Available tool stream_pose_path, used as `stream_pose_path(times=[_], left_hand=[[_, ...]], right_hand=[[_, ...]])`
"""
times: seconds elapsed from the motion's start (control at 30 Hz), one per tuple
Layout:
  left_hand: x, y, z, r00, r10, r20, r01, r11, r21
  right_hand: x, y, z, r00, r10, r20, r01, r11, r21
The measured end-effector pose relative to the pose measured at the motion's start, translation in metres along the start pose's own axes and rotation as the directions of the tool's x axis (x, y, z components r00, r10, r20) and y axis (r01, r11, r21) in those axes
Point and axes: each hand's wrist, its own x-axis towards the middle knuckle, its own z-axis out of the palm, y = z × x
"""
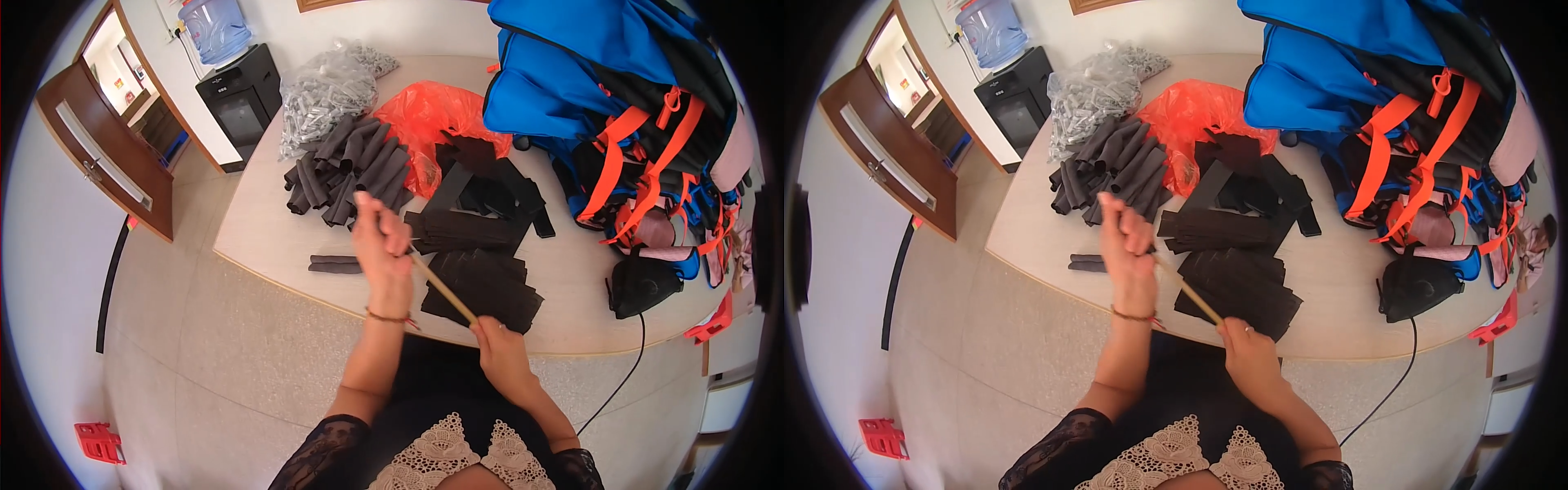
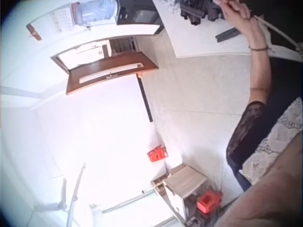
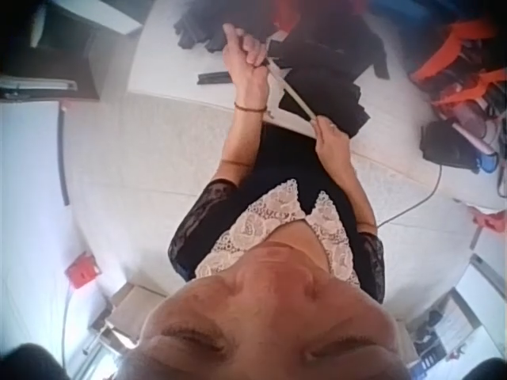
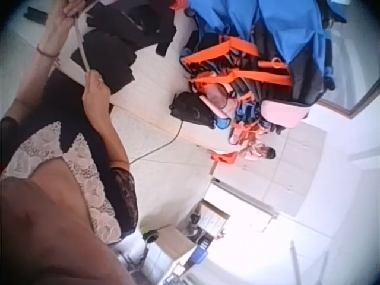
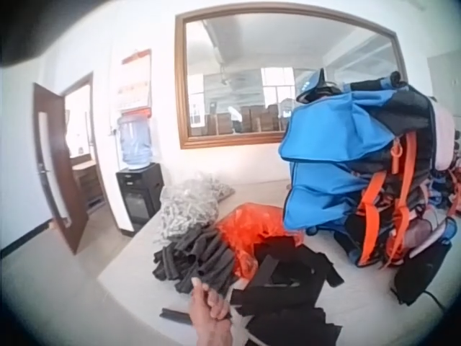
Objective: Inserting wooden sticks into grey foam components as part of an assembly process for sports or safety equipment.
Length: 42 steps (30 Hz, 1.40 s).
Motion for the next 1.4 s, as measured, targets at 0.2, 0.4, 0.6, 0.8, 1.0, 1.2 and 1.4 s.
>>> stream_pose_path(times=[0.2, 0.4, 0.6, 0.8, 1.0, 1.2, 1.4], left_hand=[[0.025, 0.053, -0.006, 0.961, 0.27, 0.063, -0.267, 0.962, -0.056], [-0.001, -0.01, 0.024, 0.996, 0.08, -0.037, -0.082, 0.994, -0.071], [-0.007, -0.018, 0.018, 0.933, 0.238, 0.268, -0.322, 0.885, 0.335], [-0.036, -0.036, -0.018, 0.688, -0.58, 0.437, 0.075, 0.655, 0.752], [-0.094, -0.02, -0.016, 0.635, -0.664, 0.394, 0.125, 0.593, 0.796], [-0.035, -0.027, -0.005, 0.794, -0.089, 0.602, -0.304, 0.799, 0.519], [-0.031, -0.042, -0.011, 0.864, -0.135, 0.485, -0.076, 0.917, 0.391]], right_hand=[[-0.002, -0.006, -0.074, 0.886, 0.076, 0.458, -0.192, 0.958, 0.213], [0.081, -0.016, -0.017, 0.99, 0.097, -0.101, -0.03, 0.851, 0.524], [0.126, -0.005, -0.019, 0.996, 0.093, -0.008, -0.062, 0.722, 0.689], [0.152, 0.0, -0.044, 0.962, 0.154, -0.227, -0.001, 0.83, 0.558], [0.184, 0.004, -0.108, 0.949, 0.26, -0.179, -0.087, 0.76, 0.644], [0.152, 0.0, -0.065, 0.98, 0.054, 0.191, -0.16, 0.787, 0.596], [0.133, 0.003, -0.042, 0.946, 0.257, 0.196, -0.312, 0.567, 0.762]])
